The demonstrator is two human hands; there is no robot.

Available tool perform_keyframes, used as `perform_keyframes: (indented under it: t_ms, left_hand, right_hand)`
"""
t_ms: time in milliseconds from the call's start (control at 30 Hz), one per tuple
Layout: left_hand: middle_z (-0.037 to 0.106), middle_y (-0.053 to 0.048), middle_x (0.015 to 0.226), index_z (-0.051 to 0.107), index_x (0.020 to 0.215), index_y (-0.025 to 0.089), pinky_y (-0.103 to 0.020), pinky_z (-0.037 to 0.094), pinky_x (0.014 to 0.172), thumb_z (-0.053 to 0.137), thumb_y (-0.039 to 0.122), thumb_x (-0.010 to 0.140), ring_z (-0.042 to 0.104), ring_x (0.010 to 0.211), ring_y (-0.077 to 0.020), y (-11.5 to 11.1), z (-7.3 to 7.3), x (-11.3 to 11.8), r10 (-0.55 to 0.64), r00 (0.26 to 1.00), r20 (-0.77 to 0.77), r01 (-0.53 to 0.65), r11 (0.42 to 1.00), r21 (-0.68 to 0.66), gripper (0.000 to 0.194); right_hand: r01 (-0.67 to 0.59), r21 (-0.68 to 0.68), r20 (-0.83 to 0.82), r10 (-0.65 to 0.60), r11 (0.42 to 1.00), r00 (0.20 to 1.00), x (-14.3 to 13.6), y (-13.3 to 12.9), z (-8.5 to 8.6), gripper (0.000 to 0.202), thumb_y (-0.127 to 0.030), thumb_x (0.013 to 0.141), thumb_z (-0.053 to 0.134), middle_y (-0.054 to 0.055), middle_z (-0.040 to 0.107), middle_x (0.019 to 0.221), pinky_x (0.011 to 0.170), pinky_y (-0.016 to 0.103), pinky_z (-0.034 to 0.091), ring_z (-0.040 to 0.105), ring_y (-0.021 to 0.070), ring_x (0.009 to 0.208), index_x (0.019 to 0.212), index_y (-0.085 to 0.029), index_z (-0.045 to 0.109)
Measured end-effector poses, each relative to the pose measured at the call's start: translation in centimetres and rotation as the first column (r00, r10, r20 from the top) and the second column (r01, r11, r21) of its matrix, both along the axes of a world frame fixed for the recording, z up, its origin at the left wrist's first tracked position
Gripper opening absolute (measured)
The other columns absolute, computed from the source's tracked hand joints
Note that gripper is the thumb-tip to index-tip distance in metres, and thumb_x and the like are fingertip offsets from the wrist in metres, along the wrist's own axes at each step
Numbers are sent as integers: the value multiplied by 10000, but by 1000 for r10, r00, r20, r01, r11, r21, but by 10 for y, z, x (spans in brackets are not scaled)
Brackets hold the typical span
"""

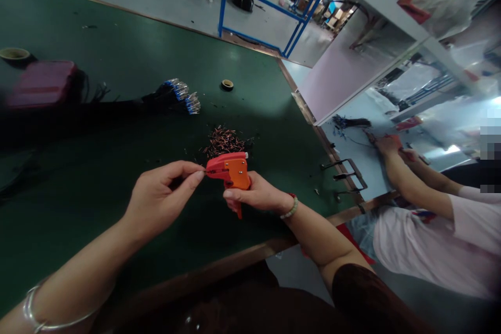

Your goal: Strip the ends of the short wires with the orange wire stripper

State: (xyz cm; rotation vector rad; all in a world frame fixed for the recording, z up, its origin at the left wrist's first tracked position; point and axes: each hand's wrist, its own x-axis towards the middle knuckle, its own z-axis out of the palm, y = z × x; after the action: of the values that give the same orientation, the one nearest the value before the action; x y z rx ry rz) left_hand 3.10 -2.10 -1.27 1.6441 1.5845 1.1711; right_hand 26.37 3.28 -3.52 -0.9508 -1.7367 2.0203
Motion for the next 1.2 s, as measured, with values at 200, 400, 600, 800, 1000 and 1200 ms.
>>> perform_keyframes:
  t_ms: [200,400,600,800,1000,1200]
  left_hand:
    - [786,9,785,786,861,248,-236,532,611,663,451,862,681,656,-155,1,0,-1,-3,1000,-9,3,1000,-13,237]
    - [778,15,787,791,910,256,-235,522,611,658,460,872,660,642,-145,4,0,-5,22,1000,-20,-22,1000,8,247]
    - [804,-6,881,794,945,259,-272,591,731,655,456,878,716,751,-175,6,-4,-9,39,999,0,-39,999,25,250]
    - [822,-9,938,808,958,259,-270,607,783,653,443,896,750,828,-185,6,-6,-5,19,1000,-12,-18,998,52,249]
    - [825,-7,939,813,969,273,-275,613,770,651,465,904,757,823,-193,4,-5,-6,9,999,-32,-8,999,54,259]
    - [831,-7,946,813,981,271,-286,619,785,644,465,906,761,825,-199,5,-6,-6,63,998,-29,-61,997,44,269]
  right_hand:
    - [81,-8,62,-80,997,995,-3,-4,0,478,-553,783,860,-10,637,600,462,210,530,616,108,506,738,-140,623]
    - [190,7,27,-190,982,981,-4,-4,0,483,-542,773,869,-31,598,529,401,204,497,562,92,429,677,-148,606]
    - [239,44,36,-241,970,970,-4,-2,2,499,-554,787,857,-27,579,481,369,199,455,529,87,391,632,-152,603]
    - [268,87,108,-276,960,955,-6,-5,10,513,-568,760,867,-33,556,440,336,192,400,499,81,354,616,-165,585]
    - [269,74,89,-275,960,957,-5,-3,6,507,-584,764,861,-37,565,466,338,194,400,500,81,363,674,-158,601]
    - [116,-12,-90,-116,993,989,1,6,0,441,-522,821,845,13,690,700,582,266,614,680,138,626,876,-139,633]
